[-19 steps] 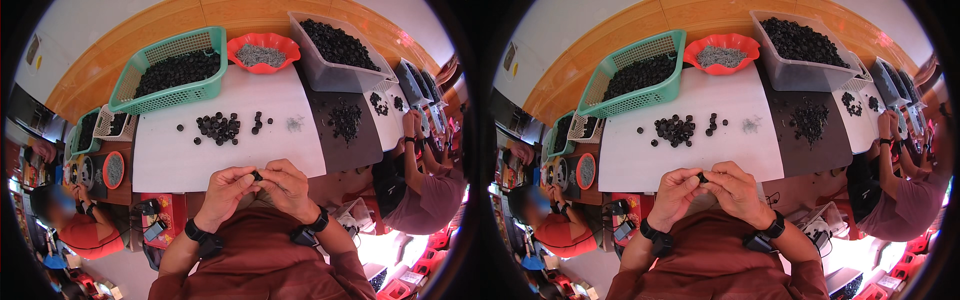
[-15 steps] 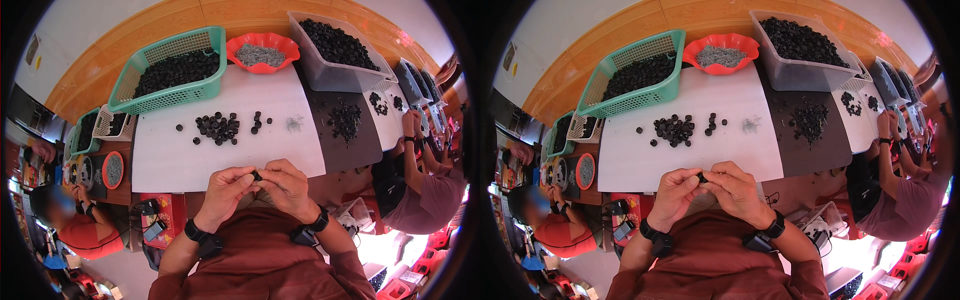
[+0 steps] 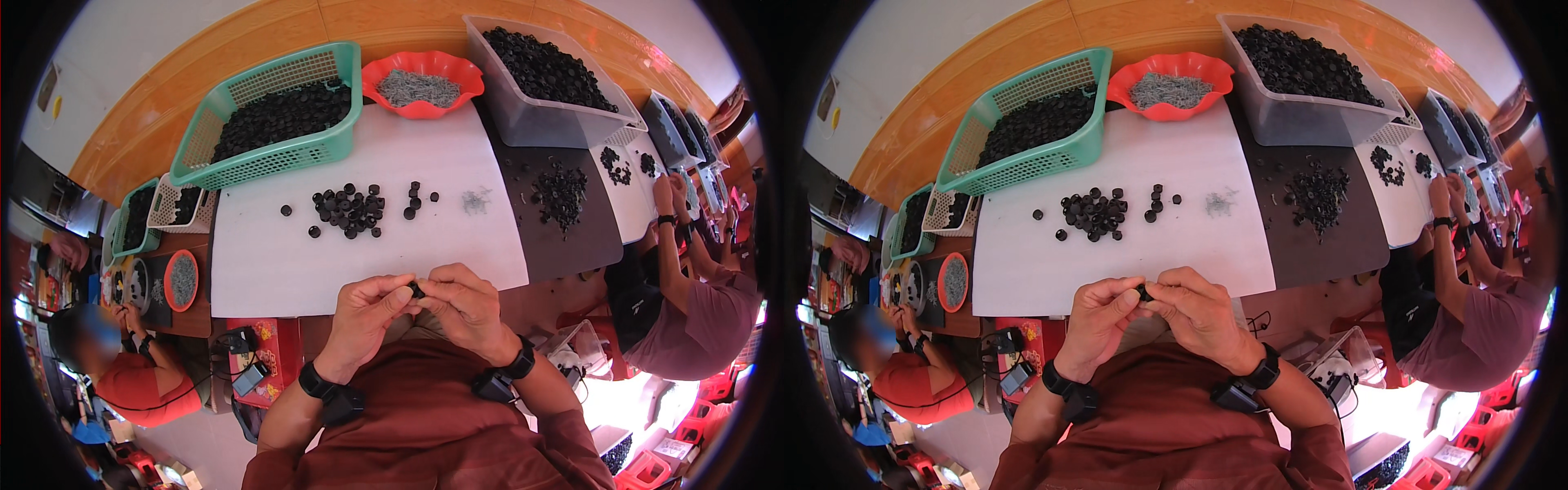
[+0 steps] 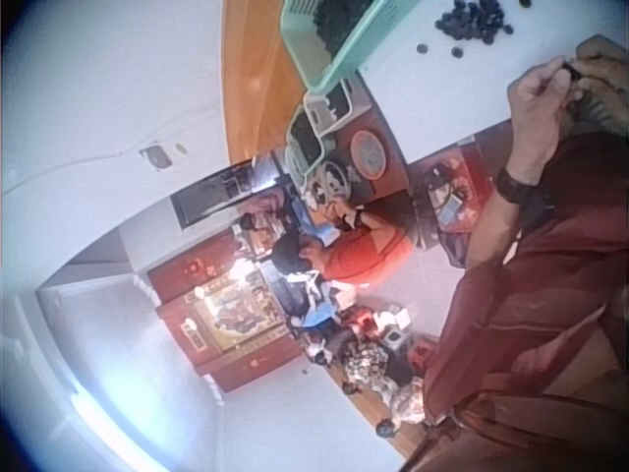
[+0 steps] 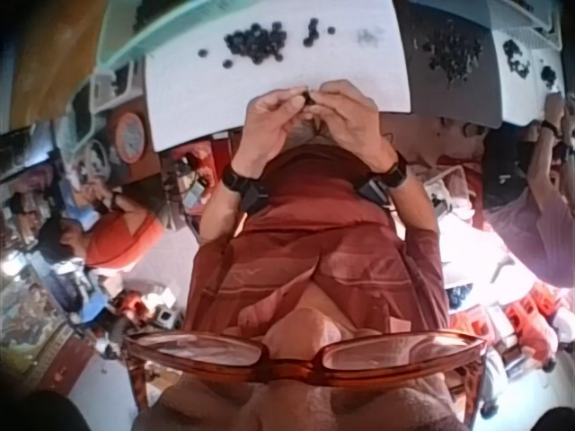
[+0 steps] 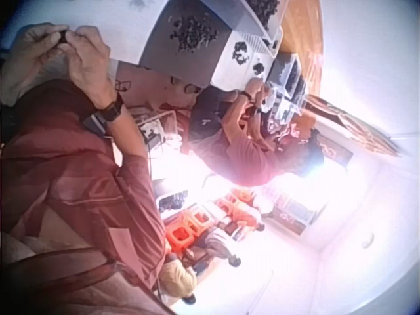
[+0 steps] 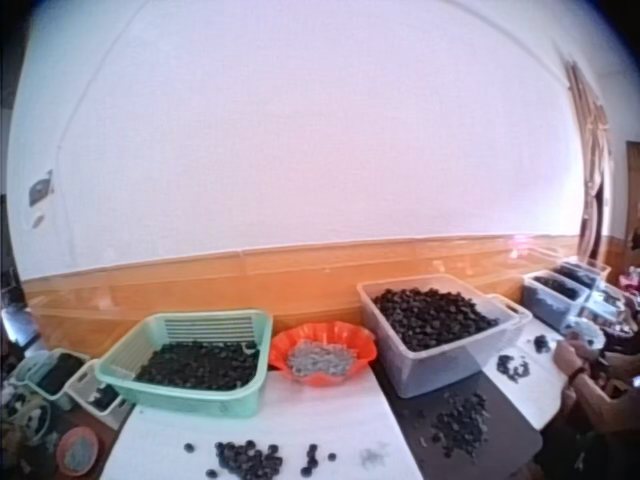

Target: Assembling small black plastic components by hand at a shared workbench.

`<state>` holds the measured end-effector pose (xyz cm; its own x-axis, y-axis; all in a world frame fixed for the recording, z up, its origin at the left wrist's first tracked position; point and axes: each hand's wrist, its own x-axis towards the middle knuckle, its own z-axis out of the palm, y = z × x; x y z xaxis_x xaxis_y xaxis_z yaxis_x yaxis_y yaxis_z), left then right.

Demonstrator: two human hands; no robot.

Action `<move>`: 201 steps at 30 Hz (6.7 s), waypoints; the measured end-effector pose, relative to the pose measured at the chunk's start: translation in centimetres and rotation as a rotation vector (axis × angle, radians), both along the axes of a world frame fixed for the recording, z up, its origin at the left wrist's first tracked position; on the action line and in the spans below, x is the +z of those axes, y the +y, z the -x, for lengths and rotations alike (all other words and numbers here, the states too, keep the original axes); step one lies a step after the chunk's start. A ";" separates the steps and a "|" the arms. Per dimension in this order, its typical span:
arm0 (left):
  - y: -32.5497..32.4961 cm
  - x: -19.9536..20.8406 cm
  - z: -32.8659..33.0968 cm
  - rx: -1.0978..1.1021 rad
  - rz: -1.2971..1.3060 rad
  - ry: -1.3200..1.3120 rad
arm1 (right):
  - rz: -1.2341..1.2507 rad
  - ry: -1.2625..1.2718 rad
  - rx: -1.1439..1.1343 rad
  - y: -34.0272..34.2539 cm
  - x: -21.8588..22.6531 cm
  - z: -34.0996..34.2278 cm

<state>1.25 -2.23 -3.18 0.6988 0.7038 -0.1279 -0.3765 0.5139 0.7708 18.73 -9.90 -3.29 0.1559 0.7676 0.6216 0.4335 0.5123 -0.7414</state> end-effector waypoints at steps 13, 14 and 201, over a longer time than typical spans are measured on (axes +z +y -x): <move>-0.2 -0.1 -0.2 0.008 0.008 -0.015 | -0.054 -0.075 -0.058 0.0 -0.3 0.1; -0.2 -0.1 -0.2 0.007 -0.006 -0.005 | -0.040 -0.069 -0.056 0.0 -0.2 0.1; -0.3 1.4 -1.2 0.034 -0.239 0.095 | 0.380 -0.693 -0.182 5.6 2.7 -14.9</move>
